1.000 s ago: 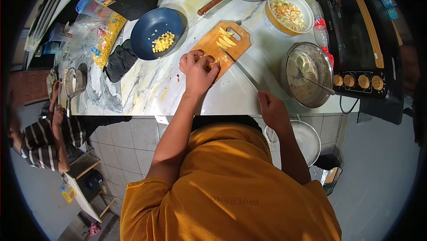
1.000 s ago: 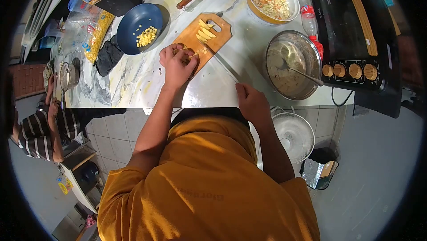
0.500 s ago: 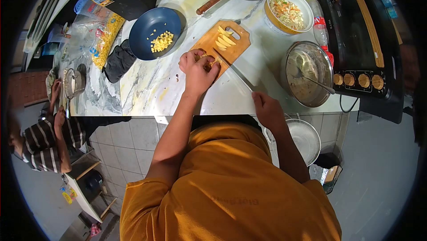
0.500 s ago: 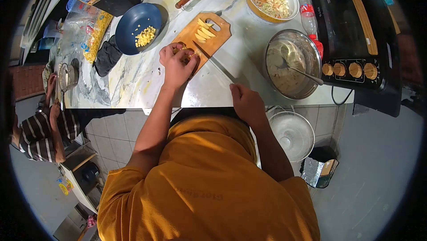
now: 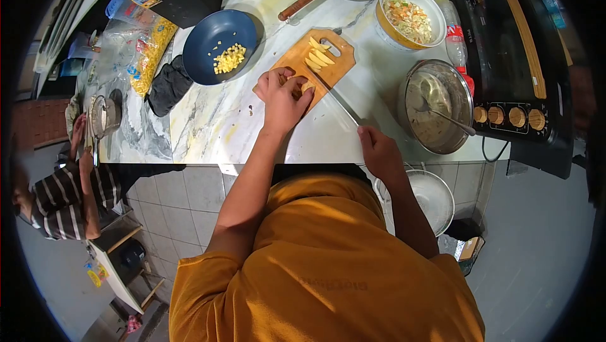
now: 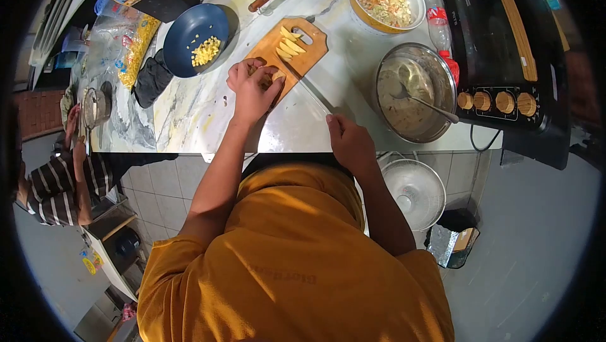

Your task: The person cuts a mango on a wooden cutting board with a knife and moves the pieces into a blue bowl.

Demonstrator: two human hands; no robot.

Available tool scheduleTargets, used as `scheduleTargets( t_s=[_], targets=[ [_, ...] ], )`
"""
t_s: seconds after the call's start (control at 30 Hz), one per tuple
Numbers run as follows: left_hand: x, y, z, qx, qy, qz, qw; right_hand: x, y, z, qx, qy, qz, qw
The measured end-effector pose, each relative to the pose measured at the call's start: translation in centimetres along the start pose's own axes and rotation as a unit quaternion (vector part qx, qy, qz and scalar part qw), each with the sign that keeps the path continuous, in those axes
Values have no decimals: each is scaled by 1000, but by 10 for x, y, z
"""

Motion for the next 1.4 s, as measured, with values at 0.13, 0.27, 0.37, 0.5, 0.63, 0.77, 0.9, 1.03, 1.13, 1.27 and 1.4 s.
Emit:
scheduleTargets(
  t_s=[0.13, 0.27, 0.37, 0.5, 0.63, 0.77, 0.9, 1.03, 1.13, 1.27, 1.4],
  targets=[
    [1, 0, 0, 2, 9, 6, 1000, 2, 0, 2, 1, -21, -2, 1000],
    [2, -2, -2, 10, 23, 4, 1000, 2, -2, 6, 0, -20, 10, 1000],
    [0, -2, -3, 18, 20, -7, 1000, -1, -4, 8, -13, -15, 14, 1000],
    [1, -7, -3, 27, 17, -4, 999, -3, -2, 11, -13, -45, 22, 999],
    [4, -11, 0, 16, 8, -8, 1000, -7, -1, 13, -13, -66, 24, 997],
    [5, -9, 0, 3, 2, -13, 1000, -9, -2, 14, -20, -76, 19, 997],
    [4, -5, 0, 15, 16, -6, 1000, -8, -4, 15, -17, -88, 28, 996],
    [4, -5, 2, 13, 22, 4, 1000, -9, -6, 16, -11, -81, 24, 996],
    [3, -4, 3, 9, 26, 8, 1000, -8, -5, 17, -16, -73, 26, 997],
    [4, -6, 4, 13, 19, 14, 1000, -10, -3, 17, -23, -94, 31, 995],
    [6, -9, 6, 9, 12, 18, 1000, -12, -2, 17, -28, -102, 34, 994]
  ],
)
Point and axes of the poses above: each hand's wrist, its own z-axis towards the middle knuckle, its own y-axis out of the palm, x = y × z, the point moved 8 cm from there along z, towards the middle knuckle, and after that the axes turned 14 degrees about z, right-handed, at the moved point
